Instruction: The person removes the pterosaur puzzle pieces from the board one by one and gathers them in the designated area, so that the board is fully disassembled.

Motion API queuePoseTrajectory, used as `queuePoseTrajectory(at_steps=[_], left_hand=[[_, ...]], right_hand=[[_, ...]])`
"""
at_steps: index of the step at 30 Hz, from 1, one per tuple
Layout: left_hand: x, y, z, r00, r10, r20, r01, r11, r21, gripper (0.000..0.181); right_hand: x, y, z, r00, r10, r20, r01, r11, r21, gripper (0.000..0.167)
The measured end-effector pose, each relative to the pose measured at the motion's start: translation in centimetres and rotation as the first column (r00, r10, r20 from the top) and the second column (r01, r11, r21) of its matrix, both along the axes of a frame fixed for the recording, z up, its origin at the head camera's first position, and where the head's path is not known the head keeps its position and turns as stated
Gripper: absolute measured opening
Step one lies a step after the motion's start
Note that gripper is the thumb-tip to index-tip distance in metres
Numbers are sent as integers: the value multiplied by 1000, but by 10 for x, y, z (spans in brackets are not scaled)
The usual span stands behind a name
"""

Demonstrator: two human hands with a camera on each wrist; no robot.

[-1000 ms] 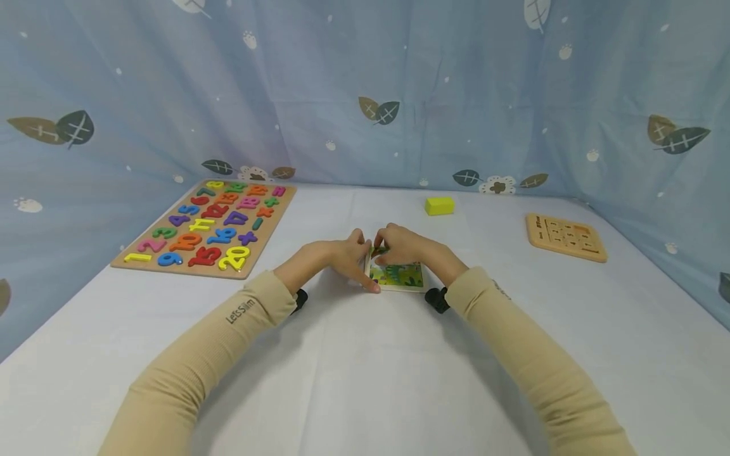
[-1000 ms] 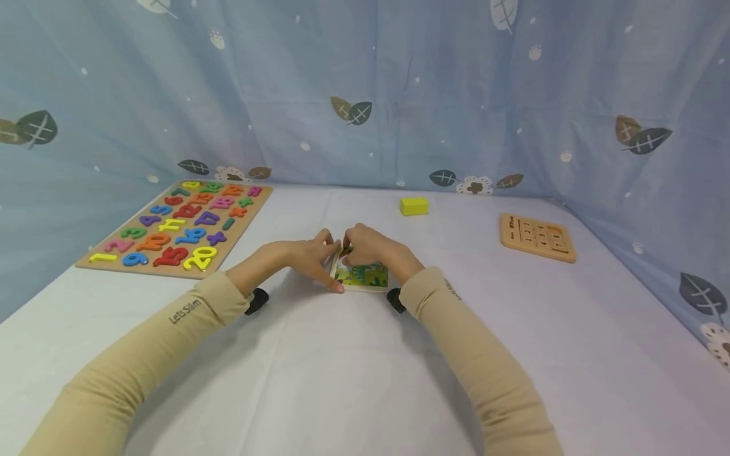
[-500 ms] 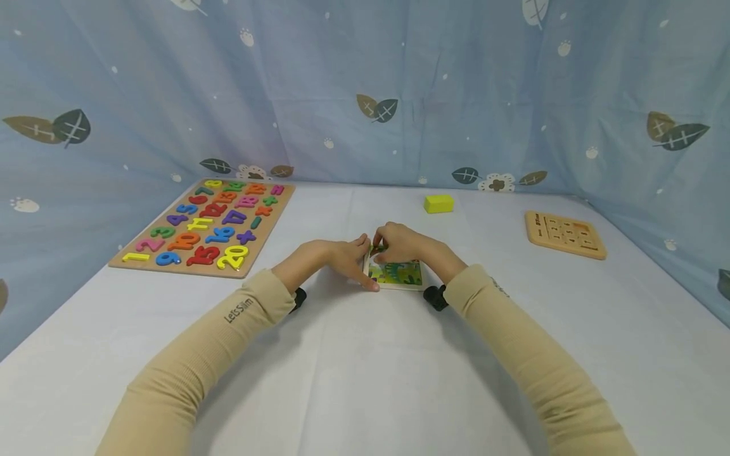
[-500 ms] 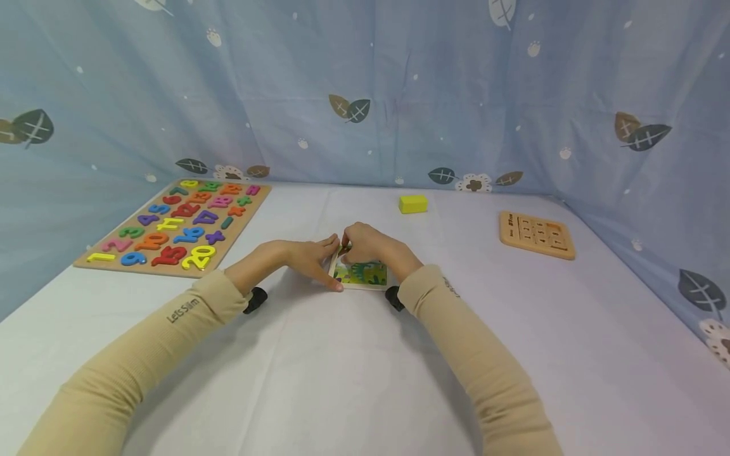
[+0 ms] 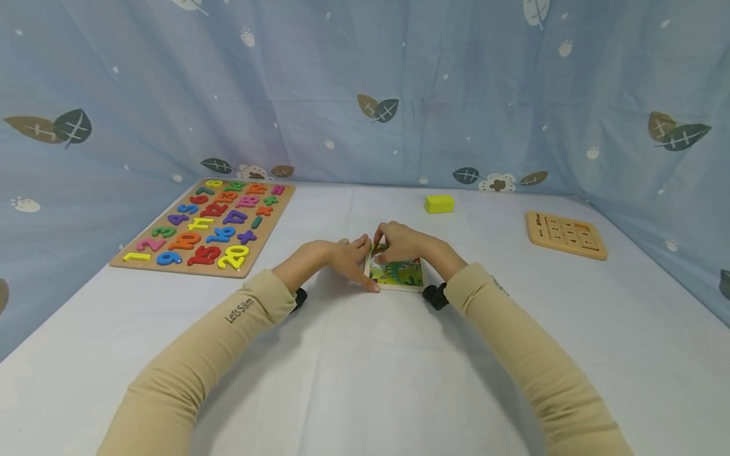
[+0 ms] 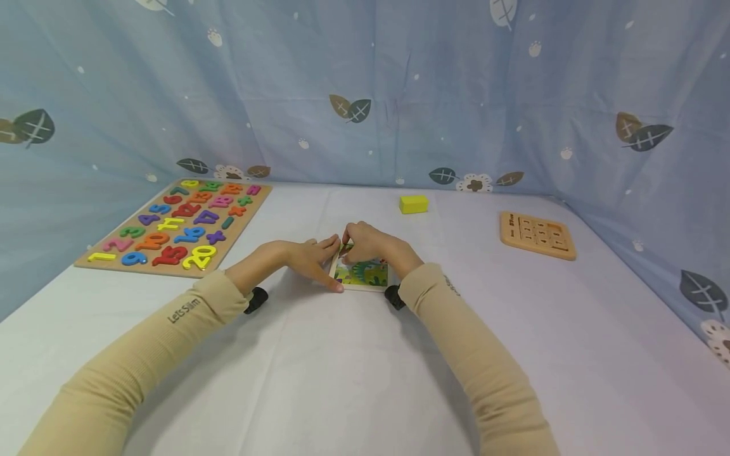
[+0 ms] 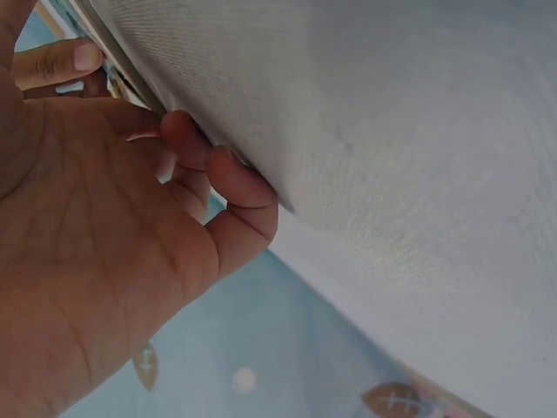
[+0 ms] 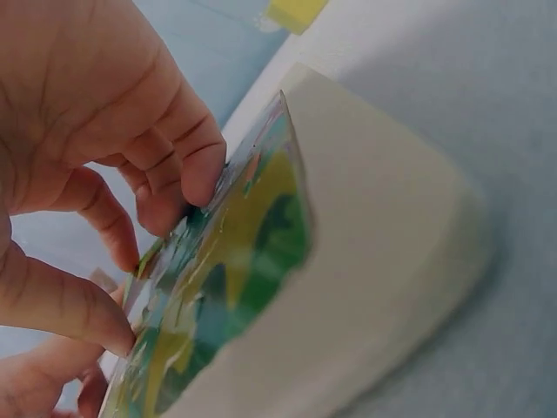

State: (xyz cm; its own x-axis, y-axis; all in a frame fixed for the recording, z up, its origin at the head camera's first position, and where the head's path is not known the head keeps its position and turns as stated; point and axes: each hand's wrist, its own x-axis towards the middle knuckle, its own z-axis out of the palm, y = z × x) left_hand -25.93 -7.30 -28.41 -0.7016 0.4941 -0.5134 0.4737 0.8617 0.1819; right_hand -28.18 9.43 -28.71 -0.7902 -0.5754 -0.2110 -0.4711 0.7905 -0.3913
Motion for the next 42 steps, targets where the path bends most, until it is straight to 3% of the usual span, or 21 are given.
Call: queuePoseTrajectory(at_steps=[7, 19, 27, 34, 42], left_hand=[[2, 1, 1, 999, -1, -36, -1, 999, -40, 111], [0, 0, 3, 999, -37, 0, 37, 999, -22, 110], [1, 1, 2, 999, -34, 5, 34, 999, -23, 110], [1, 1, 1, 1000, -17, 5, 17, 1000, -22, 110], [0, 2, 1, 1000, 2, 2, -2, 1000, -21, 112]], right_hand=[[0, 1, -3, 999, 11, -36, -12, 1000, -28, 42], [3, -5, -1, 989, -46, -141, 38, 998, -56, 33], [8, -8, 3, 974, -16, -226, 12, 1000, -21, 28], [10, 6, 9, 961, -31, -276, 21, 999, -39, 26], [8, 27, 11, 962, -81, -262, 69, 996, -57, 29]])
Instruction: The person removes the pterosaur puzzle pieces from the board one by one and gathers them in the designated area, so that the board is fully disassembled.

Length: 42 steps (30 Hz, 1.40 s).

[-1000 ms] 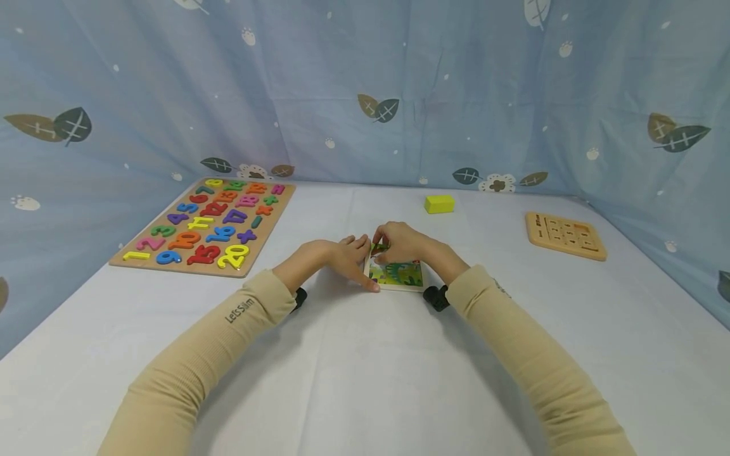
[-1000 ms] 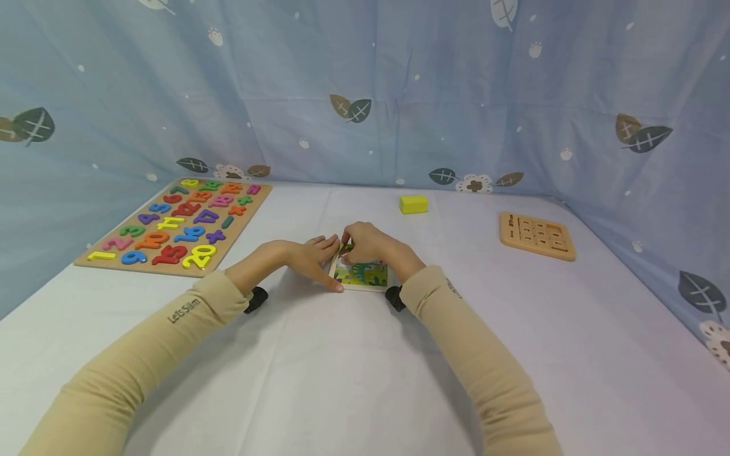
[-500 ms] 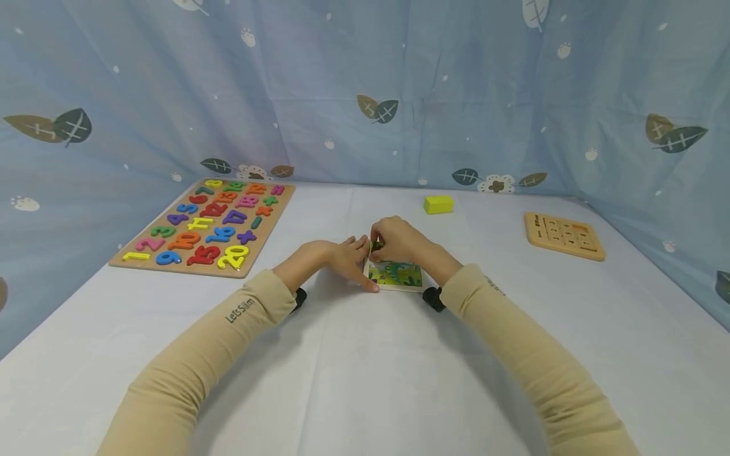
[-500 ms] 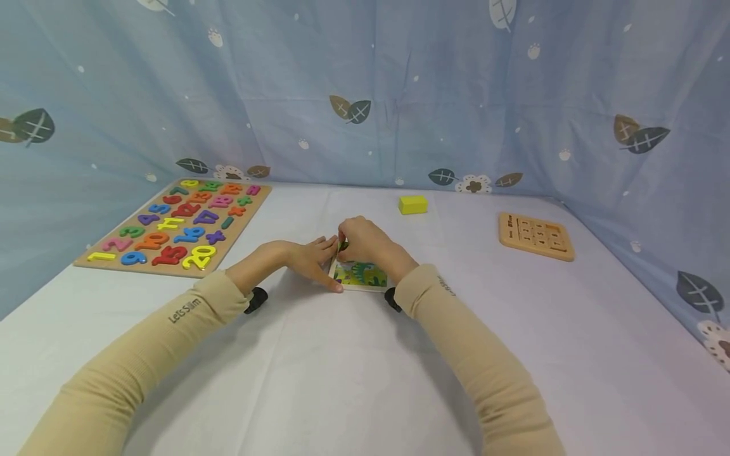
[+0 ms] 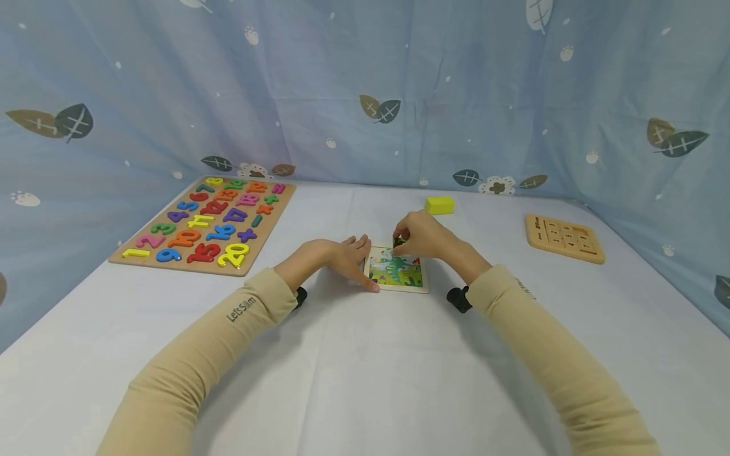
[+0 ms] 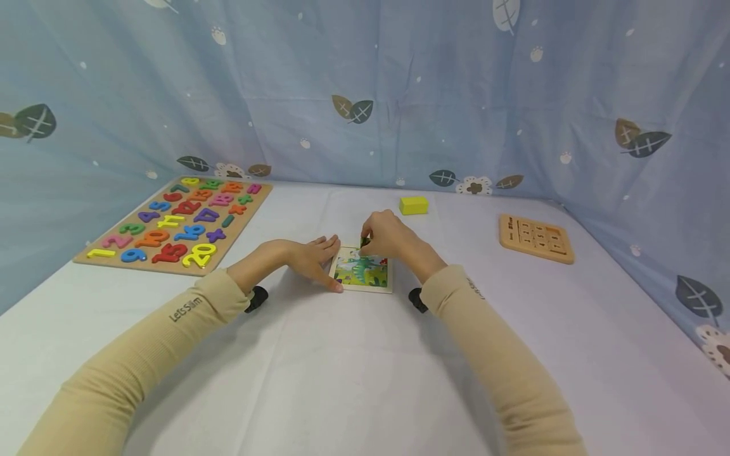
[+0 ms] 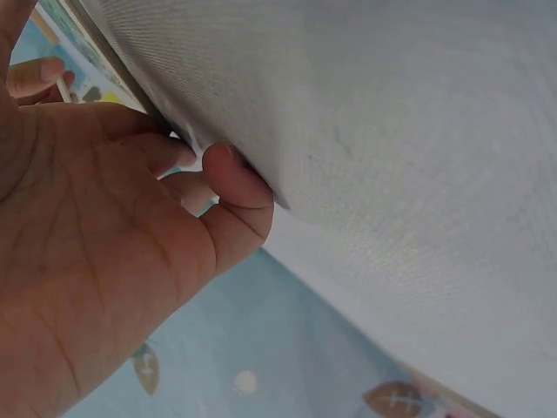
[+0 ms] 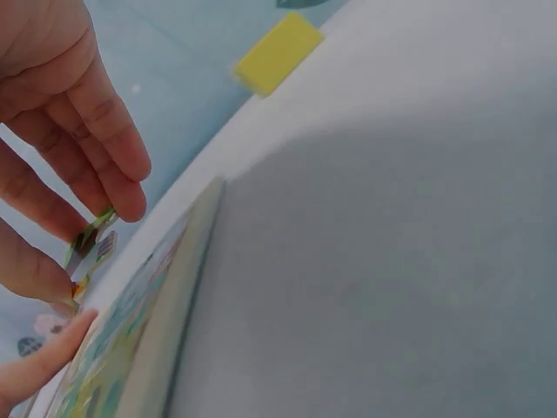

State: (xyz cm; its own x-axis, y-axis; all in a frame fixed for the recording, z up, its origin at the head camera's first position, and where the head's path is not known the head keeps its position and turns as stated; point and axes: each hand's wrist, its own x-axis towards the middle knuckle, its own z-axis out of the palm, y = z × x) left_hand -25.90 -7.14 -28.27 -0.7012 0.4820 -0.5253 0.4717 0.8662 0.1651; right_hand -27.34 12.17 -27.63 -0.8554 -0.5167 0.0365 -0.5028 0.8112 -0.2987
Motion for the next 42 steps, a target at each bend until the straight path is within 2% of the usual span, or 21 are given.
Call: queuePoseTrajectory(at_steps=[7, 14, 29, 42], left_hand=[[0, 0, -1, 1000, 14, 7, -14, 1000, 0, 113], [0, 0, -2, 1000, 21, 3, -21, 1000, 8, 113], [1, 0, -1, 1000, 27, 12, -27, 999, 23, 113], [1, -1, -2, 999, 29, 15, -29, 999, 33, 112]], right_hand=[[-2, 17, -3, 998, -53, 39, 54, 998, -21, 32], [-2, 30, -3, 997, -65, 34, 66, 997, -27, 31], [-3, 57, -2, 989, -121, 82, 116, 991, 62, 32], [-1, 70, -2, 984, -131, 123, 119, 988, 99, 31]])
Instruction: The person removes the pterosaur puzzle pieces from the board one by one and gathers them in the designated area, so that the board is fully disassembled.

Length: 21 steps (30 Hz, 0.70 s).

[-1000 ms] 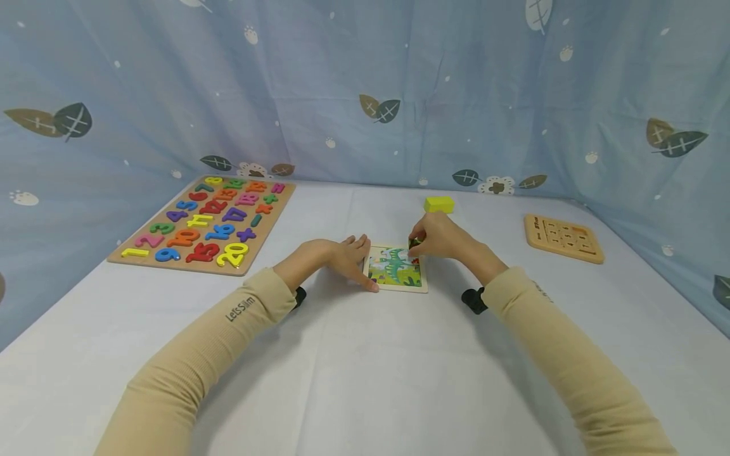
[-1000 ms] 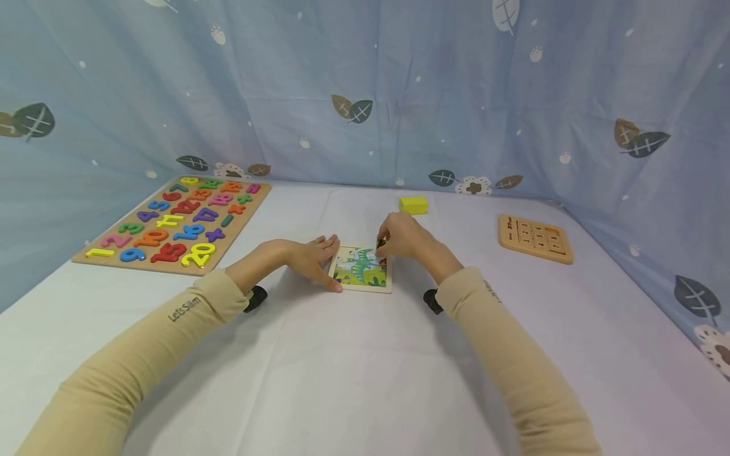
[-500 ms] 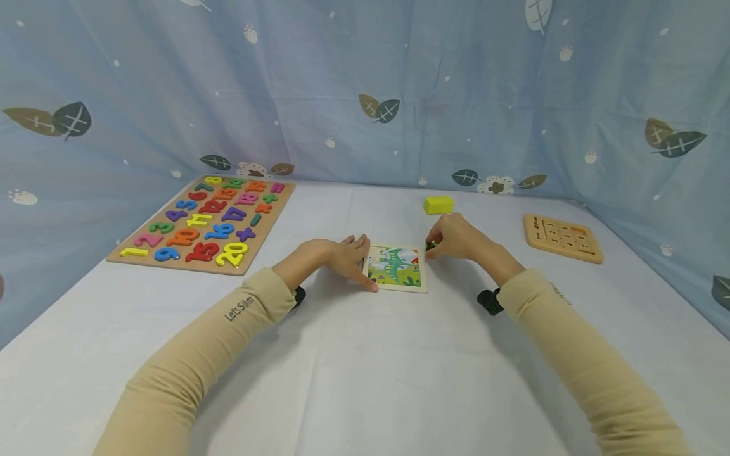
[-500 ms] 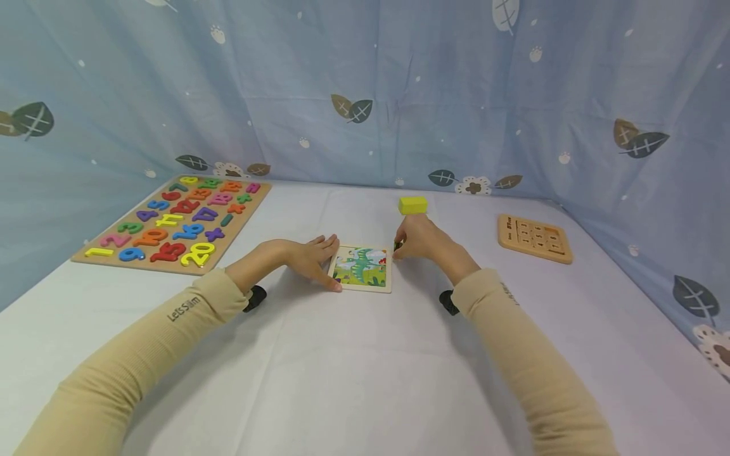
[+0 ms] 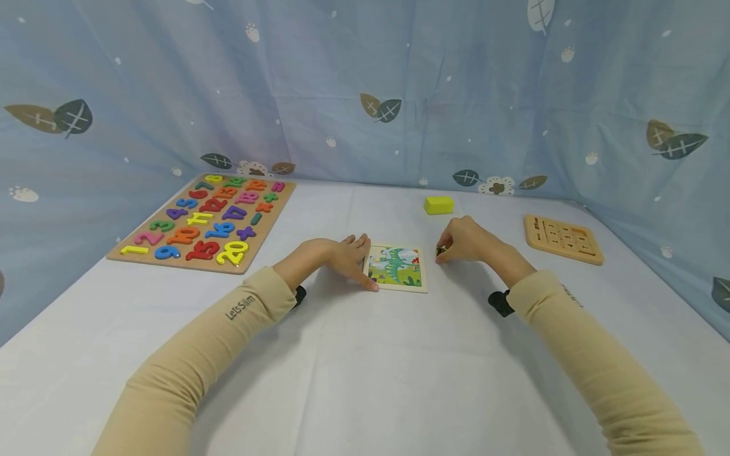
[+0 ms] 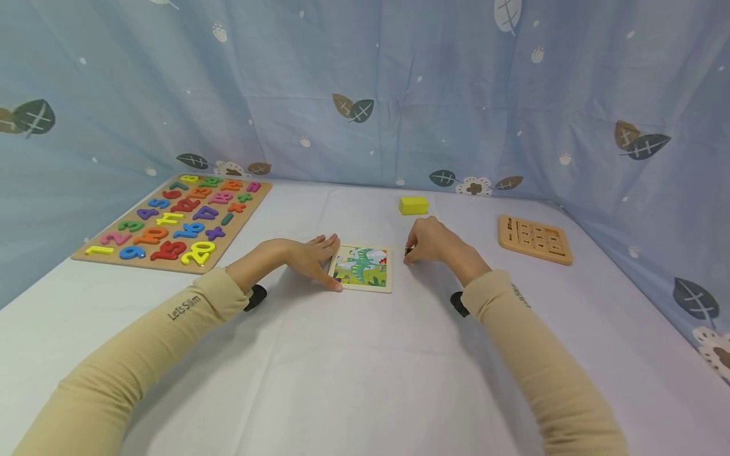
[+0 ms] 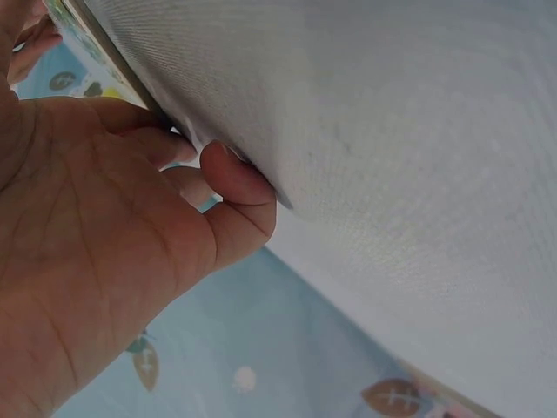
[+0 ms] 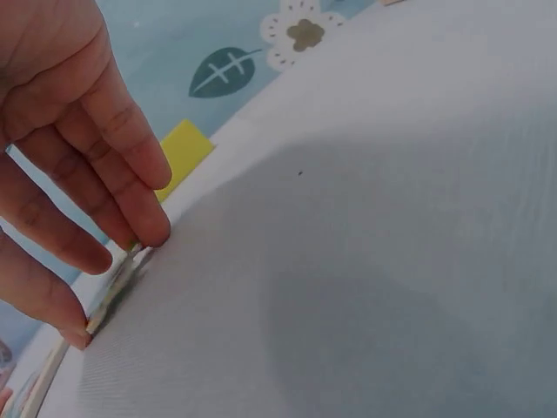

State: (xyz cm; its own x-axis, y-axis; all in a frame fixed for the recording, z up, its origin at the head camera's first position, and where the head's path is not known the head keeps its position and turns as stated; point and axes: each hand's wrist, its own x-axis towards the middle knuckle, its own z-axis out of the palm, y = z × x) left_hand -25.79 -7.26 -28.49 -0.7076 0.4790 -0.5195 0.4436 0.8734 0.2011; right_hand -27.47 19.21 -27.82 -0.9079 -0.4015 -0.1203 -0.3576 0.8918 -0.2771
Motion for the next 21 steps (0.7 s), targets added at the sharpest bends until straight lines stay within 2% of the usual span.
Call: queuePoseTrajectory(at_steps=[4, 10, 16, 21], left_hand=[[0, 0, 1, 1000, 1, -1, -1, 1000, -5, 112], [1, 1, 2, 1000, 0, 1, 0, 1000, -7, 112], [1, 1, 3, 1000, 0, 2, 0, 1000, -4, 112], [0, 2, 2, 1000, 2, 6, -2, 1000, -9, 112]], right_hand=[[-3, 1, -1, 999, -20, 26, 19, 1000, 23, 35], [-2, -7, 2, 1000, -25, 10, 24, 999, 21, 43], [-3, -25, 2, 1000, 23, -9, -23, 999, -24, 44], [-4, -43, -1, 998, 59, 5, -59, 997, -51, 48]])
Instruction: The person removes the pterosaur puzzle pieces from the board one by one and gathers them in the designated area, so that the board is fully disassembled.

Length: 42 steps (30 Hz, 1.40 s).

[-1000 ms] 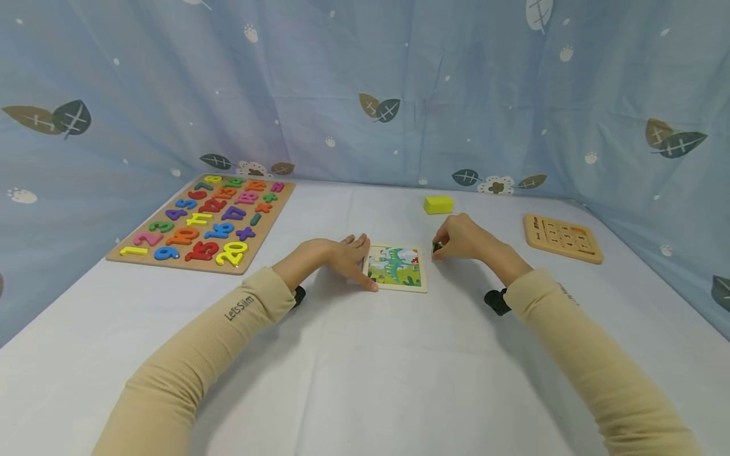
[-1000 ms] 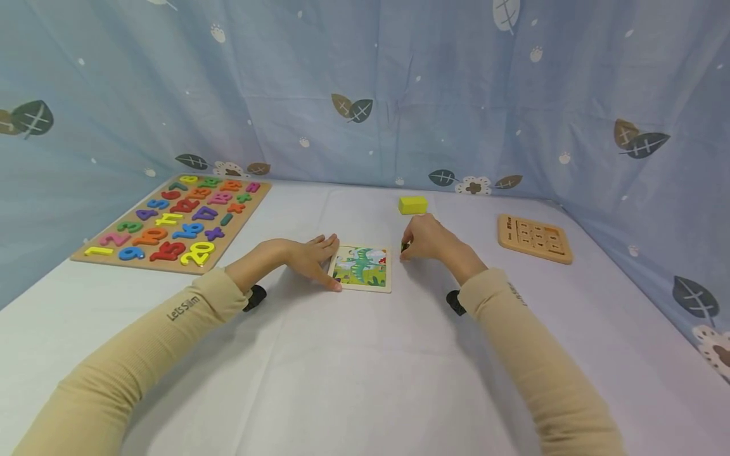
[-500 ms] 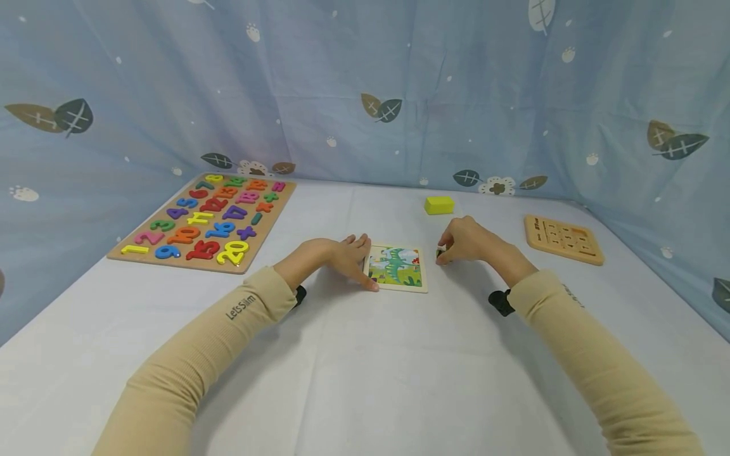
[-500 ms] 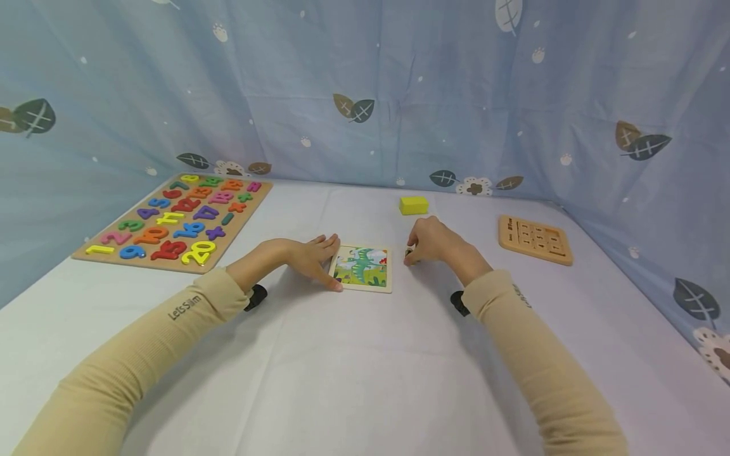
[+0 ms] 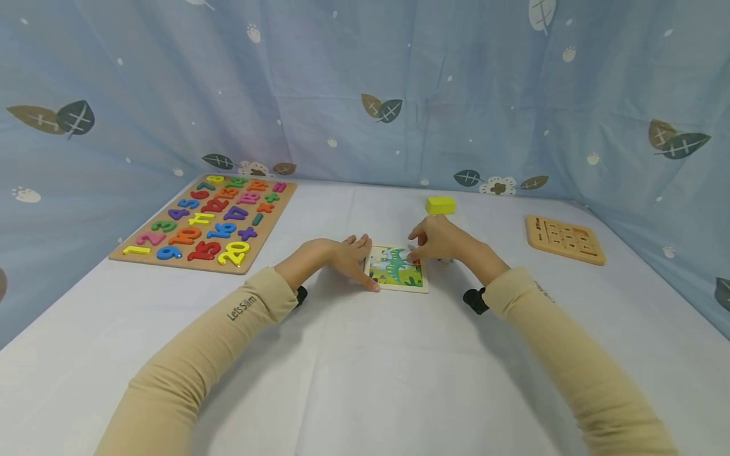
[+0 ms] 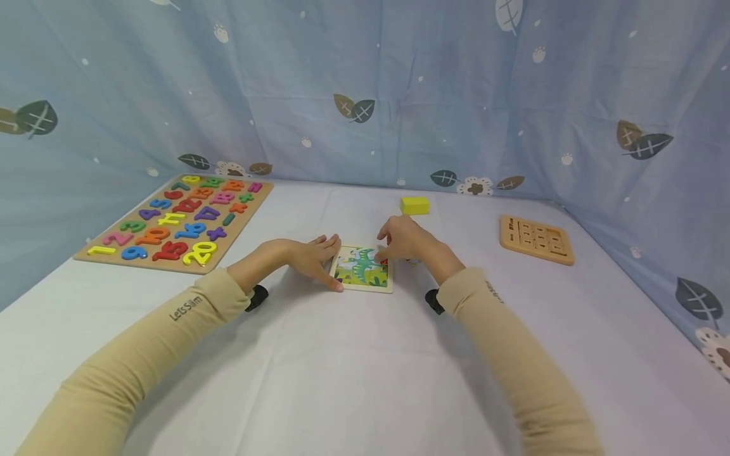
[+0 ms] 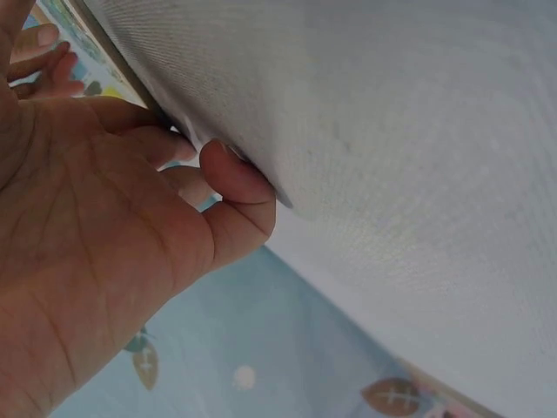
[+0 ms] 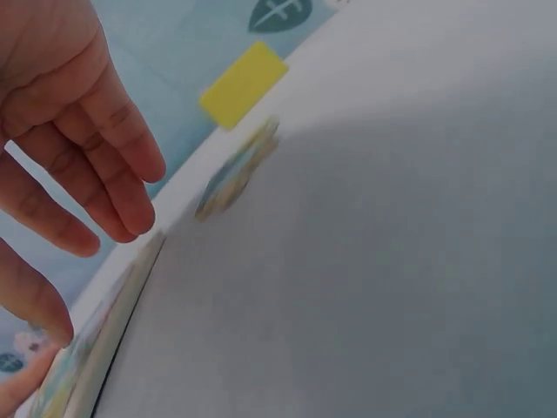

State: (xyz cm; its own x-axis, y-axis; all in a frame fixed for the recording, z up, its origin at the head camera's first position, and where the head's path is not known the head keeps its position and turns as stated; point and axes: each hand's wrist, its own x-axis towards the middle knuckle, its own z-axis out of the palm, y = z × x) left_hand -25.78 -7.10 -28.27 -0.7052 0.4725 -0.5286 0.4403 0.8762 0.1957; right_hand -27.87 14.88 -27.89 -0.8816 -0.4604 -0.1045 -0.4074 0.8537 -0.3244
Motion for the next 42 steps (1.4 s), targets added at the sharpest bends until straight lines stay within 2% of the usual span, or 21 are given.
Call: queuePoseTrajectory(at_steps=[5, 10, 14, 20, 26, 31, 42], left_hand=[[-1, 0, -1, 1000, -12, -3, 12, 1000, -3, 112], [0, 0, -1, 1000, -22, -8, 22, 1000, -5, 112], [0, 0, 0, 1000, -20, -14, 20, 1000, -9, 112], [0, 1, 0, 1000, -25, -16, 25, 1000, -11, 112], [0, 0, 0, 1000, -24, -14, 24, 1000, -9, 111], [-1, 0, -1, 1000, -23, -6, 23, 1000, -10, 111], [1, 0, 2, 1000, -3, 6, 3, 1000, -4, 111]], right_hand=[[0, -17, -2, 998, 60, 22, -61, 998, 20, 48], [0, -30, -3, 994, 98, 56, -101, 994, 49, 36], [2, -36, -2, 993, 85, 82, -91, 993, 71, 28], [2, -39, -3, 995, 56, 86, -66, 991, 118, 28], [2, -40, -3, 992, 91, 83, -103, 982, 161, 29], [2, -40, -2, 992, 71, 102, -85, 987, 139, 32], [5, -41, -2, 998, 53, 18, -55, 989, 136, 30]])
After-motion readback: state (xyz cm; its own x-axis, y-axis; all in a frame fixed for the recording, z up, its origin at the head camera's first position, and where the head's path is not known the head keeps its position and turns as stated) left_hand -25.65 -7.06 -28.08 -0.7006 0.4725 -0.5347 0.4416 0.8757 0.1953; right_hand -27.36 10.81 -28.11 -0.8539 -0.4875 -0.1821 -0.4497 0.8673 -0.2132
